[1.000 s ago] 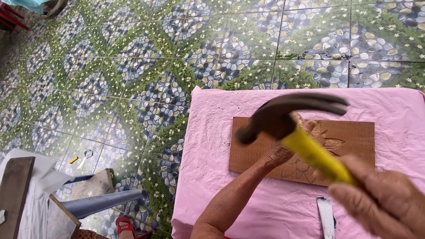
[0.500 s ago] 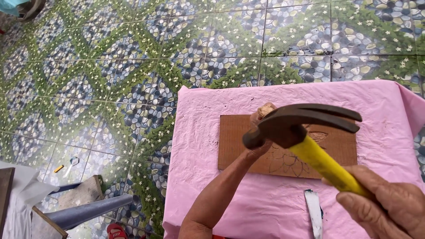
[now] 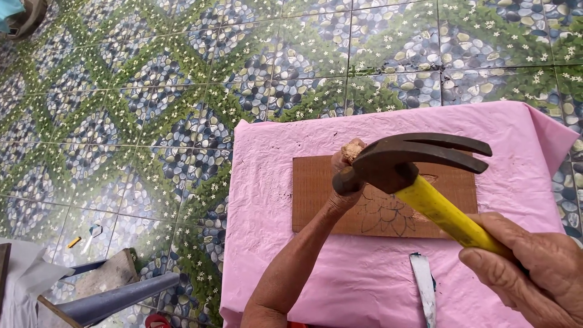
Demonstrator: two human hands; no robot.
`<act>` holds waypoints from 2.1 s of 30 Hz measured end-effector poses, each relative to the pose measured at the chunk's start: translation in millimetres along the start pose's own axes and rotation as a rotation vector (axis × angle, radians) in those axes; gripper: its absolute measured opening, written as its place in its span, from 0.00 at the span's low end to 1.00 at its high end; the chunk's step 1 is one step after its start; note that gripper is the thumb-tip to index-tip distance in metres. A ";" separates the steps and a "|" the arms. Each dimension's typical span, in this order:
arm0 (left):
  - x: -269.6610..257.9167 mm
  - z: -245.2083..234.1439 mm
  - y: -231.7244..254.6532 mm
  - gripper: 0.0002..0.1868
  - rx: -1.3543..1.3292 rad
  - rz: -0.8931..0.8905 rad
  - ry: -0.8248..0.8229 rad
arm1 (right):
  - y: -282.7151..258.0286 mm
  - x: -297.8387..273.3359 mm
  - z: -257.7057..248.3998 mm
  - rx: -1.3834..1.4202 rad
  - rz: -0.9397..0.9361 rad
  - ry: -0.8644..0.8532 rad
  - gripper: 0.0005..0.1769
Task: Carving a floral pattern into a wooden board using a hammer and a chisel.
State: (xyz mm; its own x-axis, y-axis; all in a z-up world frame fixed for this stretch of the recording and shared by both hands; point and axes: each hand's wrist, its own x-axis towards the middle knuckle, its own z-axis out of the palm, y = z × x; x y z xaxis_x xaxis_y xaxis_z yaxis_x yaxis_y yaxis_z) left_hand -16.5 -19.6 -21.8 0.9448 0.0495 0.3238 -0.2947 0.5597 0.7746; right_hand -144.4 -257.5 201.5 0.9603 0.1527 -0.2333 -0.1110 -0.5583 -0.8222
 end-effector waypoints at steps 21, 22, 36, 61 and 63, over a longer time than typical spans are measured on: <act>-1.0 40.3 34.1 0.15 0.547 0.014 0.159 | -18.2 40.3 -9.2 -0.354 -0.325 0.157 0.22; -0.8 40.6 34.7 0.17 0.560 0.029 0.139 | -22.5 34.9 -12.1 -0.272 -0.226 0.156 0.20; -1.8 36.8 33.7 0.08 0.542 0.102 0.184 | 51.8 42.1 11.2 -0.227 -0.341 0.108 0.22; -1.8 33.7 18.9 0.09 0.405 -0.039 0.204 | 43.7 -26.6 16.4 0.192 0.079 -0.004 0.18; 1.5 32.9 30.6 0.11 0.423 -0.012 0.198 | 48.6 -24.7 11.9 0.250 0.041 -0.027 0.19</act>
State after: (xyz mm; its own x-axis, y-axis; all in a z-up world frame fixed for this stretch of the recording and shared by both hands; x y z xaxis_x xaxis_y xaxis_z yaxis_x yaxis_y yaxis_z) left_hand -28.8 -29.6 20.3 0.9456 0.2248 0.2352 -0.2770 0.1771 0.9444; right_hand -176.6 -278.7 161.1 0.9469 0.1574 -0.2802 -0.2128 -0.3464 -0.9136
